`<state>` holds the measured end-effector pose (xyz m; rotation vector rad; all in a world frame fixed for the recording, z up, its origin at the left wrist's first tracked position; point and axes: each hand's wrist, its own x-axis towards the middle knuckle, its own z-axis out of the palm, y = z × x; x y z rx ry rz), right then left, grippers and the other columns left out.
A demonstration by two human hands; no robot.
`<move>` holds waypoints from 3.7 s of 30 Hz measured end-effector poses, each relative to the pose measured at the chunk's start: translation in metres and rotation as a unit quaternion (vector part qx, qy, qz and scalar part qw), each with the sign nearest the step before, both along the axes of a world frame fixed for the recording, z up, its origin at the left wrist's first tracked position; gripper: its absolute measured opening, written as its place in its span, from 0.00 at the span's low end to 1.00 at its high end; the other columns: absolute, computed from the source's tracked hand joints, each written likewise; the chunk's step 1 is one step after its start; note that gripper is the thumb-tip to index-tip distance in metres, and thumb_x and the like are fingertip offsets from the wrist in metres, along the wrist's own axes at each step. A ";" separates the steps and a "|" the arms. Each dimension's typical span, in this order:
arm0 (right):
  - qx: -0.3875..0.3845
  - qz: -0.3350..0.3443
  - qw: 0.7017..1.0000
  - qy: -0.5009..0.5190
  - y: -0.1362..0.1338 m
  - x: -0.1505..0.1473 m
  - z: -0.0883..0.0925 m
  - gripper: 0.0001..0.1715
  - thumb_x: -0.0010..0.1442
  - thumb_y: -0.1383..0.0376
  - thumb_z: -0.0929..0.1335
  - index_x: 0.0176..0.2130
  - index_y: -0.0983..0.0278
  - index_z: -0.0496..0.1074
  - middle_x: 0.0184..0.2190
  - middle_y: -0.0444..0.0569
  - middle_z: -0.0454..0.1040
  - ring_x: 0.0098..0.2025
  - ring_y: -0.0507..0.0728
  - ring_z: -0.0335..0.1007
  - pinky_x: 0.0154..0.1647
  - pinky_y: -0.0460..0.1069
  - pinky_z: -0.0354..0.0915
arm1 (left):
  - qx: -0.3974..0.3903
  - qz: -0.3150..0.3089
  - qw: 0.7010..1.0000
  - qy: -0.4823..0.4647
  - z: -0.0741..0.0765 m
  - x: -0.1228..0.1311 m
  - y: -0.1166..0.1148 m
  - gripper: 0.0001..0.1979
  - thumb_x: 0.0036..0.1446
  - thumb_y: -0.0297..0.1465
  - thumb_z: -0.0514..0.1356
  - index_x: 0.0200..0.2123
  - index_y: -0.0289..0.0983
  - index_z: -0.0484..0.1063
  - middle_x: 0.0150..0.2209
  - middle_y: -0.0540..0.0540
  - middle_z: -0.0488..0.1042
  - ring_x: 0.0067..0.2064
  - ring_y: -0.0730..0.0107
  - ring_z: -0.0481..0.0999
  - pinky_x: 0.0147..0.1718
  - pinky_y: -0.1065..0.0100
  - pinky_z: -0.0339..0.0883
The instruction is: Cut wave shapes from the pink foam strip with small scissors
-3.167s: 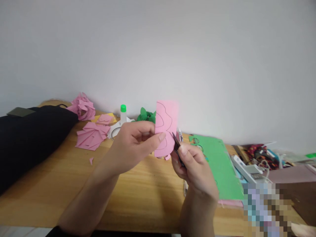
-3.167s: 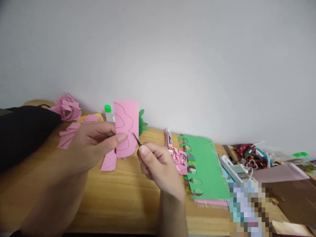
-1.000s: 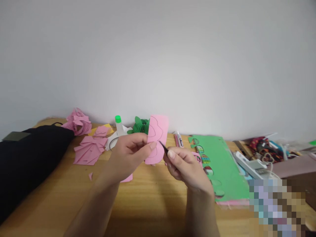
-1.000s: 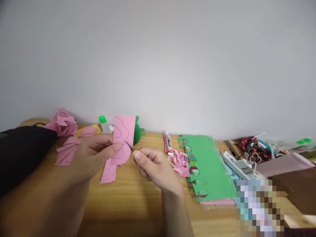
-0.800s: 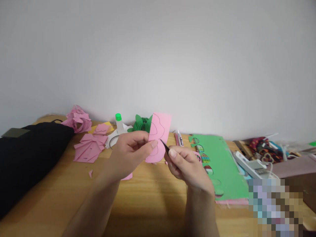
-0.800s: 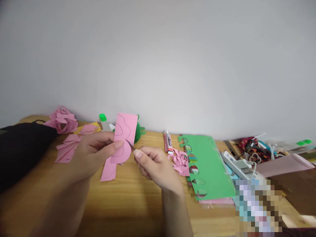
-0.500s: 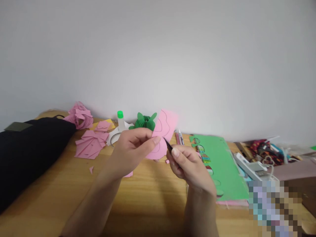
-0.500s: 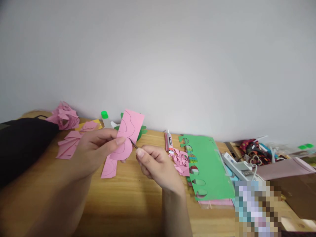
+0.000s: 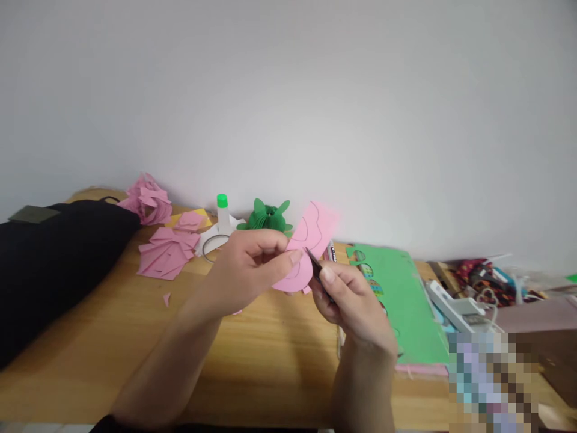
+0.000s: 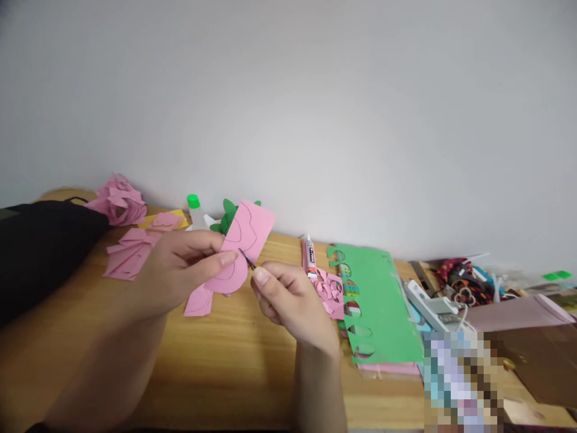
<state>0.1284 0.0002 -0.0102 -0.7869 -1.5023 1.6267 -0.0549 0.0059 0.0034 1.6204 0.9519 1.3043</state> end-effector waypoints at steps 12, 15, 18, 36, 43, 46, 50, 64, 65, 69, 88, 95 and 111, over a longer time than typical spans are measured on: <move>0.013 0.005 1.000 -0.001 -0.002 0.003 0.001 0.26 0.65 0.52 0.65 0.22 0.63 0.60 0.13 0.35 0.52 0.14 0.45 0.40 0.12 0.42 0.40 | -0.043 -0.040 0.998 -0.023 0.004 -0.002 -0.001 0.13 0.54 0.30 0.58 0.18 0.36 0.67 0.18 0.53 0.66 0.20 0.78 0.63 0.17 0.76 0.55; 0.017 0.011 1.000 -0.008 -0.002 0.003 0.003 0.26 0.65 0.52 0.65 0.22 0.62 0.59 0.13 0.35 0.52 0.14 0.45 0.39 0.12 0.43 0.40 | -0.042 -0.038 0.998 -0.025 0.004 -0.003 -0.001 0.12 0.53 0.30 0.59 0.18 0.36 0.66 0.17 0.54 0.62 0.19 0.79 0.58 0.16 0.76 0.51; 0.026 0.024 0.999 -0.014 -0.001 0.003 0.005 0.27 0.65 0.51 0.65 0.21 0.62 0.58 0.13 0.35 0.52 0.14 0.45 0.39 0.12 0.43 0.41 | -0.042 -0.047 0.998 -0.028 0.005 -0.003 -0.001 0.11 0.52 0.29 0.59 0.18 0.36 0.67 0.17 0.54 0.60 0.19 0.80 0.57 0.16 0.76 0.50; 0.030 0.042 0.998 -0.027 -0.001 0.004 0.007 0.27 0.65 0.52 0.65 0.21 0.62 0.58 0.13 0.35 0.52 0.14 0.45 0.39 0.12 0.43 0.41 | -0.037 -0.059 0.997 -0.037 0.006 -0.007 -0.001 0.13 0.51 0.27 0.59 0.16 0.36 0.64 0.17 0.54 0.60 0.20 0.79 0.57 0.17 0.75 0.50; 0.021 0.054 0.998 -0.028 -0.001 0.004 0.006 0.27 0.65 0.52 0.65 0.21 0.62 0.58 0.13 0.35 0.52 0.14 0.45 0.39 0.13 0.44 0.41 | -0.016 -0.071 0.996 -0.044 0.008 -0.007 -0.001 0.16 0.53 0.27 0.57 0.15 0.36 0.60 0.16 0.55 0.55 0.19 0.80 0.53 0.16 0.73 0.46; 0.015 0.055 0.998 -0.027 -0.001 0.004 0.005 0.26 0.65 0.50 0.64 0.22 0.61 0.58 0.13 0.34 0.51 0.14 0.45 0.39 0.13 0.44 0.40 | -0.005 -0.031 0.999 -0.040 0.004 -0.007 -0.001 0.17 0.54 0.28 0.57 0.15 0.36 0.59 0.16 0.55 0.53 0.19 0.79 0.52 0.16 0.73 0.46; 0.000 0.029 1.000 -0.013 -0.002 0.004 0.003 0.25 0.65 0.48 0.63 0.25 0.63 0.62 0.13 0.33 0.50 0.14 0.45 0.37 0.12 0.43 0.38 | -0.010 0.009 0.998 -0.057 -0.003 -0.005 0.001 0.16 0.56 0.29 0.57 0.16 0.37 0.64 0.17 0.54 0.60 0.21 0.78 0.58 0.18 0.73 0.54; -0.034 0.045 0.996 0.062 0.000 0.005 0.001 0.27 0.64 0.47 0.64 0.23 0.62 0.59 0.12 0.32 0.49 0.12 0.43 0.35 0.09 0.41 0.37 | -0.146 -0.235 0.956 -0.092 0.000 -0.004 -0.001 0.13 0.57 0.27 0.60 0.22 0.38 0.79 0.20 0.50 0.78 0.21 0.74 0.76 0.23 0.75 0.71; -0.039 0.049 0.996 0.063 0.000 0.005 0.001 0.27 0.63 0.47 0.65 0.22 0.62 0.59 0.12 0.32 0.49 0.12 0.43 0.35 0.09 0.41 0.37 | -0.136 -0.224 0.961 -0.092 -0.002 -0.004 0.000 0.12 0.57 0.28 0.61 0.23 0.39 0.79 0.20 0.50 0.78 0.22 0.75 0.76 0.24 0.76 0.71; -0.046 0.055 0.995 0.071 0.001 0.004 0.001 0.27 0.63 0.48 0.65 0.23 0.62 0.59 0.12 0.32 0.49 0.12 0.43 0.35 0.09 0.40 0.37 | -0.094 -0.133 0.979 -0.125 -0.008 -0.007 0.003 0.12 0.60 0.32 0.61 0.25 0.39 0.78 0.20 0.52 0.77 0.23 0.78 0.75 0.23 0.79 0.68; -0.129 0.133 0.977 0.104 0.005 0.005 -0.001 0.30 0.60 0.42 0.64 0.25 0.65 0.65 0.09 0.31 0.48 0.08 0.43 0.34 0.06 0.39 0.37 | -0.154 -0.109 0.964 -0.189 0.002 -0.013 0.004 0.14 0.53 0.36 0.67 0.21 0.34 0.76 0.18 0.51 0.77 0.17 0.76 0.74 0.18 0.77 0.69; -0.144 0.092 0.983 0.062 0.003 -0.002 0.001 0.25 0.62 0.48 0.64 0.27 0.65 0.67 0.10 0.32 0.52 0.11 0.43 0.36 0.08 0.39 0.37 | -0.103 -0.108 0.973 -0.174 -0.001 -0.004 0.004 0.11 0.56 0.34 0.66 0.24 0.36 0.79 0.21 0.50 0.79 0.21 0.74 0.78 0.20 0.77 0.71; -0.128 0.061 0.986 0.083 0.004 -0.004 -0.002 0.26 0.57 0.45 0.69 0.28 0.65 0.66 0.11 0.32 0.50 0.11 0.43 0.35 0.08 0.41 0.34 | -0.027 -0.003 0.989 -0.143 -0.002 0.009 -0.004 0.08 0.54 0.24 0.64 0.25 0.39 0.78 0.22 0.56 0.80 0.23 0.79 0.78 0.24 0.80 0.74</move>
